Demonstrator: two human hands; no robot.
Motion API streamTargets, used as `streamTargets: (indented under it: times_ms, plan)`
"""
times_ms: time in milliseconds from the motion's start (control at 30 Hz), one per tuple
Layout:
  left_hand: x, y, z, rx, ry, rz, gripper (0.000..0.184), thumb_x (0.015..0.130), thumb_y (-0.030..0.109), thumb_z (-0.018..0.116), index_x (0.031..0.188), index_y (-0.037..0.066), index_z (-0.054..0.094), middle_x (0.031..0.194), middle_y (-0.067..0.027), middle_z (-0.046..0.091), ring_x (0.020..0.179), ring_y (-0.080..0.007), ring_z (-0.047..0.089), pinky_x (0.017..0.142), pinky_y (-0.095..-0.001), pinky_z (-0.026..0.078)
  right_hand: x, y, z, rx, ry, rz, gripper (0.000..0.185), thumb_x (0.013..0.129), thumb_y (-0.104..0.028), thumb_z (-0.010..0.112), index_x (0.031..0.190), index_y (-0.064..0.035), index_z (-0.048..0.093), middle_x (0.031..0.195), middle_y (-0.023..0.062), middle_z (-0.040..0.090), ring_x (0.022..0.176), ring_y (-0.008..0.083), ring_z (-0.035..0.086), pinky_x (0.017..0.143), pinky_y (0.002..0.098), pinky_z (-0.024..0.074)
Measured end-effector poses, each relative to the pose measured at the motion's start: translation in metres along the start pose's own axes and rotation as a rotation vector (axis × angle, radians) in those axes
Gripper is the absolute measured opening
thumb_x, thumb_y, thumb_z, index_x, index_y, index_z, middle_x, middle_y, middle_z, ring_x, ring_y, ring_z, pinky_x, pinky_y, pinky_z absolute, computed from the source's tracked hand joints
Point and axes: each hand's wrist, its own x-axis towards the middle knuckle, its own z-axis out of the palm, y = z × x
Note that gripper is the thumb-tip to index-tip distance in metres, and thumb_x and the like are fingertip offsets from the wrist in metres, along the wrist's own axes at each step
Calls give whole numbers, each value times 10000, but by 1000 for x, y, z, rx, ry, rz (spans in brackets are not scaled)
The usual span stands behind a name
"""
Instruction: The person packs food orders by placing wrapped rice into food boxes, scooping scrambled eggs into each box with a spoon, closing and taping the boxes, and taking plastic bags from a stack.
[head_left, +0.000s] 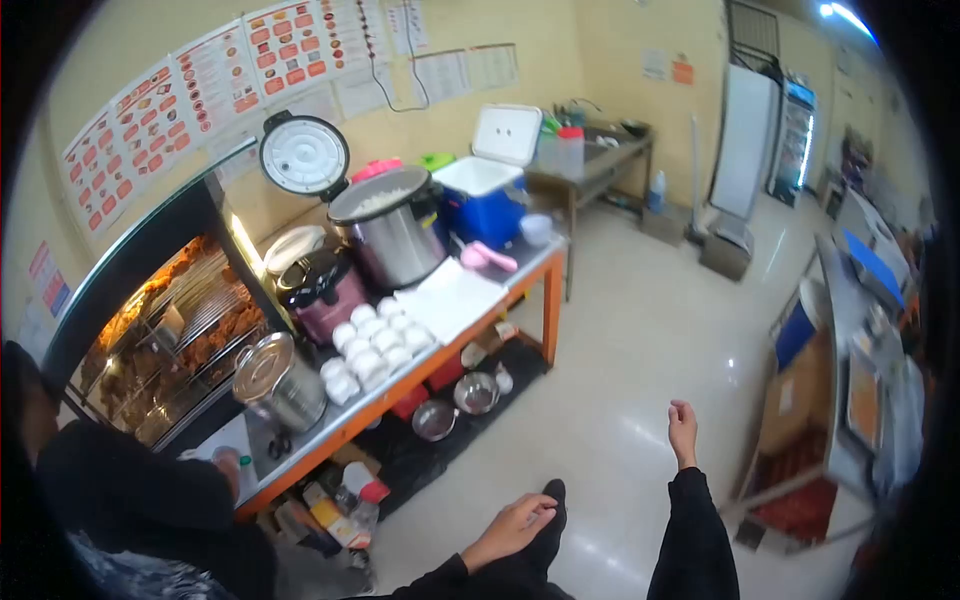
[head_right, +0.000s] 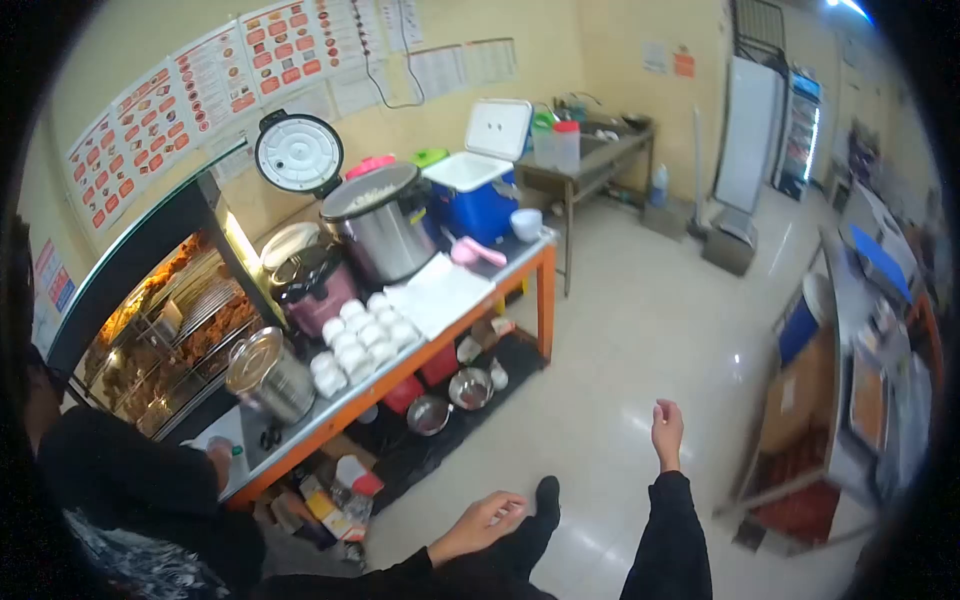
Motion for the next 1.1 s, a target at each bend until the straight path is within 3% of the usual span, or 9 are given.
streamTargets:
  times_ms: [200, 233, 300, 467, 600, 667, 767, 867, 1100]
  plan:
    - [262, 2, -22, 60, 202, 76, 261, 947, 211, 598, 1156, 54, 592, 1082, -121, 624, 948, -247, 656, 793, -336, 518, 144, 61, 113, -270, -241, -205, 204, 890, -139, 584, 1038, -12, 643, 1033, 219, 636, 1024, 410, 551, 929, 469, 424]
    - [301, 13, -31, 116, 256, 97, 257, 941, 196, 605, 1154, 53, 591, 1073, -124, 623, 945, -249, 655, 788, -331, 517, 142, 119, 125, -383, -313, -239, 252, 863, -196, 620, 1037, -18, 657, 1057, 224, 640, 1048, 413, 539, 959, 482, 403]
    - [375, 26, -40, 90, 327, 136, 239, 936, 150, 606, 1157, 59, 603, 1088, -112, 635, 956, -223, 654, 792, -319, 521, 148, 160, 118, -309, -523, 174, 238, 837, -229, 648, 992, -54, 695, 1057, 218, 656, 1068, 410, 536, 959, 486, 401]
    - [549, 41, -60, 120, 422, 221, 190, 922, 104, 621, 1098, 32, 632, 1086, -127, 651, 960, -246, 659, 812, -313, 524, 257, 278, 129, -270, -246, 328, 215, 797, -155, 642, 793, 54, 688, 711, 161, 691, 673, 255, 679, 670, 390, 537]
    - [671, 37, -66, 263, 669, 297, 161, 883, 43, 648, 1042, 18, 662, 1030, -128, 677, 933, -261, 669, 795, -316, 533, 490, 240, 237, -88, -431, 314, 323, 931, -225, 583, 1017, 80, 647, 960, 226, 689, 942, 337, 663, 842, 392, 500]
    - [731, 34, -77, 329, 800, 304, 158, 868, 34, 653, 1025, 23, 672, 1019, -123, 684, 928, -263, 670, 789, -324, 534, 616, 215, 332, -82, -605, 108, 440, 996, -337, 509, 1113, 73, 617, 1079, 240, 650, 1033, 328, 623, 909, 390, 468]
    - [790, 44, -91, 435, 938, 232, 173, 834, 9, 656, 1004, 29, 679, 1026, -117, 691, 922, -261, 673, 775, -338, 534, 728, 2, 442, 638, -867, 85, 545, 1045, -416, 378, 1404, -8, 424, 1420, 151, 464, 1292, 238, 449, 1082, 327, 331]
    - [820, 72, -141, 634, 1050, 196, 186, 775, -14, 651, 957, 15, 670, 1060, -132, 691, 908, -289, 670, 753, -369, 529, 781, -211, 485, 705, -1031, -148, 588, 1047, -446, 321, 1484, -56, 268, 1475, 130, 347, 1350, 232, 357, 1106, 340, 280]
    - [881, 121, -282, 850, 1359, 235, 360, 799, 148, 725, 1122, 12, 647, 1212, -198, 614, 1048, -336, 613, 806, -386, 517, 788, -314, 578, 1037, -935, -593, 707, 988, -504, 402, 1453, 7, 248, 1419, 134, 312, 1343, 247, 312, 1133, 372, 233]
